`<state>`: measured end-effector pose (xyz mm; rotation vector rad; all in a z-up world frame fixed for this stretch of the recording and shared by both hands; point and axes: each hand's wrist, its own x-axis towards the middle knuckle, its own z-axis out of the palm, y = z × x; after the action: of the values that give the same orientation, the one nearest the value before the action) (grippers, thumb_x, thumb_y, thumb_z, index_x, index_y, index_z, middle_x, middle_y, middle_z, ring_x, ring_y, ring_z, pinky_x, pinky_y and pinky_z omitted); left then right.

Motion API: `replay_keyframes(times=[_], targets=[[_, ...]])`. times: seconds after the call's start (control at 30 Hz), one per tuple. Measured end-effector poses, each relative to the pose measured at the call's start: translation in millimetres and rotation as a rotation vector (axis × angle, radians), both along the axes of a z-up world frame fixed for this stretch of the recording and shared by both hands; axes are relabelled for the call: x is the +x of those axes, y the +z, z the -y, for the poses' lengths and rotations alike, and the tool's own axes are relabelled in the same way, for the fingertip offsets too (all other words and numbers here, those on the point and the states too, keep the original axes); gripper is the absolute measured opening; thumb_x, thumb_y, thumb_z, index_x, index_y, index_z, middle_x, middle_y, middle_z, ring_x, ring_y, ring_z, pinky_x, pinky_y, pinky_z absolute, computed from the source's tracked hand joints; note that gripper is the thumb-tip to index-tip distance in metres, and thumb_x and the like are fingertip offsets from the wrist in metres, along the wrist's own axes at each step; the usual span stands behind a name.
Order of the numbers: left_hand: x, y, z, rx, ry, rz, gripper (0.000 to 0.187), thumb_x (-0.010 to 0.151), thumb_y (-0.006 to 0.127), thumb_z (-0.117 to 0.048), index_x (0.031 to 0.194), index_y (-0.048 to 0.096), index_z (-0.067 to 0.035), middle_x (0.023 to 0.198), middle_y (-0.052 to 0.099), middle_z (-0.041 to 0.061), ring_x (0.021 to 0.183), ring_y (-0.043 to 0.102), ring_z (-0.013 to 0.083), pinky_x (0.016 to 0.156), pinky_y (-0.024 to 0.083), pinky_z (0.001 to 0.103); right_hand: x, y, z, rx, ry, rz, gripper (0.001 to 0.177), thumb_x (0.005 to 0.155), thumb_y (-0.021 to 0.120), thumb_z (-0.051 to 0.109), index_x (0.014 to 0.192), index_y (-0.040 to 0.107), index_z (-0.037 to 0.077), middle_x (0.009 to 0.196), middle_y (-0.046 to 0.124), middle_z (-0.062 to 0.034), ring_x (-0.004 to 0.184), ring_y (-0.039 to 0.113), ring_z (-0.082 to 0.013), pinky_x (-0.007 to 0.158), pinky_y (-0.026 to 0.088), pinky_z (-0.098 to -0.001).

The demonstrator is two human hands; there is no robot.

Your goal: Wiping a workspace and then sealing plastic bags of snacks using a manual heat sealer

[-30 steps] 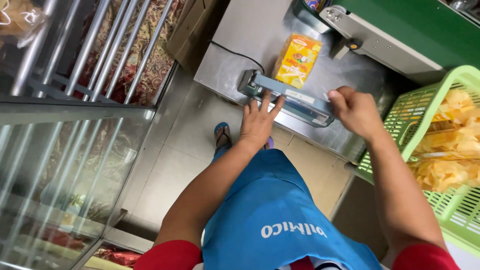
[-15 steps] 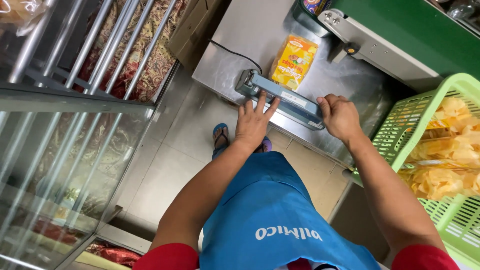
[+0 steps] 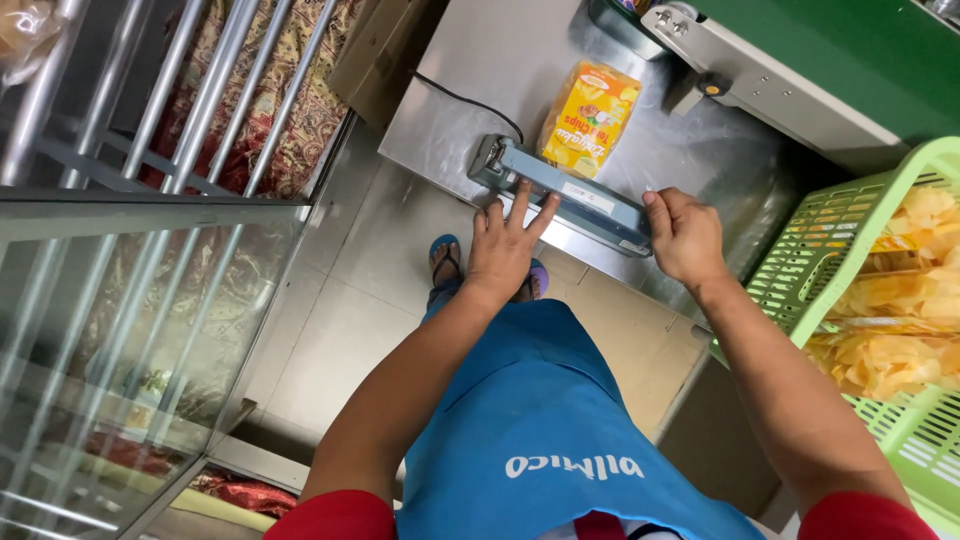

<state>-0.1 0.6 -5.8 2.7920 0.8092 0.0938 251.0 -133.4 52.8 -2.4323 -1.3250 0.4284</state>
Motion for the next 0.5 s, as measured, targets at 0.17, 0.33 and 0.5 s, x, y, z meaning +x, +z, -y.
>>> replay_keyframes(times=[0.17, 0.33, 0.5], targets=[[-1, -6, -1, 0.010, -0.004, 0.019, 0.077, 0.101, 0.058, -0.013, 0.166, 0.021, -0.033, 0.165, 0.025, 0.022, 0.123, 0.051, 0.0442, 0.095, 0.038, 0.054, 4, -7, 3, 0.061, 0.034, 0.029, 0.037, 0.119, 0.055, 0.035, 0.095, 0.069, 0.010, 0.075, 0.066, -0.0223, 0.083, 0.068, -0.0480, 0.070, 0.053, -0.0558], [0, -9, -2, 0.002, -0.022, 0.024, 0.079, 0.099, 0.060, -0.011, 0.165, 0.022, -0.032, 0.163, 0.027, 0.023, 0.120, 0.052, 0.0447, 0.095, 0.039, 0.056, 4, -10, 4, 0.098, 0.021, 0.021, 0.036, 0.118, 0.056, 0.033, 0.094, 0.069, 0.010, 0.074, 0.066, -0.0218, 0.084, 0.068, -0.0476, 0.070, 0.054, -0.0552], [-1, -8, -3, -0.007, -0.032, 0.034, 0.078, 0.100, 0.059, -0.010, 0.165, 0.023, -0.031, 0.163, 0.027, 0.024, 0.120, 0.052, 0.0451, 0.095, 0.039, 0.056, 6, -15, 7, 0.108, 0.011, 0.031, 0.036, 0.118, 0.056, 0.033, 0.093, 0.069, 0.011, 0.075, 0.066, -0.0212, 0.085, 0.068, -0.0467, 0.070, 0.054, -0.0546]])
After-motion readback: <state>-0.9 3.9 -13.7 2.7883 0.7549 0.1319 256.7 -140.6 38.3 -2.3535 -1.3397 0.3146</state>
